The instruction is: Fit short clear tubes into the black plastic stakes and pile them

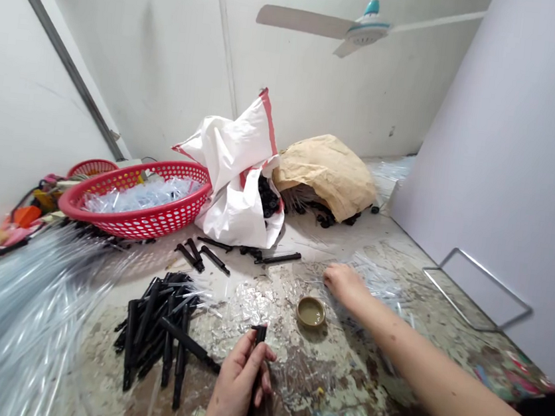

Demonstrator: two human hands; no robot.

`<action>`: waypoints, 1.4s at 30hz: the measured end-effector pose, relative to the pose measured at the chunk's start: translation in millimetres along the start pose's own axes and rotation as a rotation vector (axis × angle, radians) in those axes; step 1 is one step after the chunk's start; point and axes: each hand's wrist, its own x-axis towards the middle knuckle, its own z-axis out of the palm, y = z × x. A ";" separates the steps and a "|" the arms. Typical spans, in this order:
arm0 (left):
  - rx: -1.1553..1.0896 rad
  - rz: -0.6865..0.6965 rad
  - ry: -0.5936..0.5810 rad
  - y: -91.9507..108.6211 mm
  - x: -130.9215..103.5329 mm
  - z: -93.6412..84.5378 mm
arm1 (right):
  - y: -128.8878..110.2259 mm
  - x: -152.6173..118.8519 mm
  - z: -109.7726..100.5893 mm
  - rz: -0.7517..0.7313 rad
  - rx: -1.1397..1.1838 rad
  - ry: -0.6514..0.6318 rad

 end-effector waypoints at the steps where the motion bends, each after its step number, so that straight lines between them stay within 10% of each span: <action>1: -0.022 0.003 0.001 0.6 -0.4 -0.3 | -2.3 1.2 0.2 0.005 -0.014 -0.001; 12: -0.121 -0.007 -0.032 1.2 -1.9 -7.3 | 12.4 -11.2 -21.1 0.123 0.151 0.017; 18: -0.125 -0.029 0.006 3.4 -3.8 -7.9 | -7.7 -42.5 -35.9 -0.087 0.332 -0.046; 30: -0.168 0.008 0.049 3.0 -5.6 -5.8 | -43.1 -55.3 -26.8 -0.337 -0.138 0.072; 38: -0.180 -0.006 0.104 3.5 -6.9 -3.1 | -78.3 -86.4 -31.7 -0.110 0.718 -0.012; 42: -0.187 0.019 0.118 1.6 -7.3 -4.4 | -96.2 -96.0 -24.3 -0.105 0.775 0.062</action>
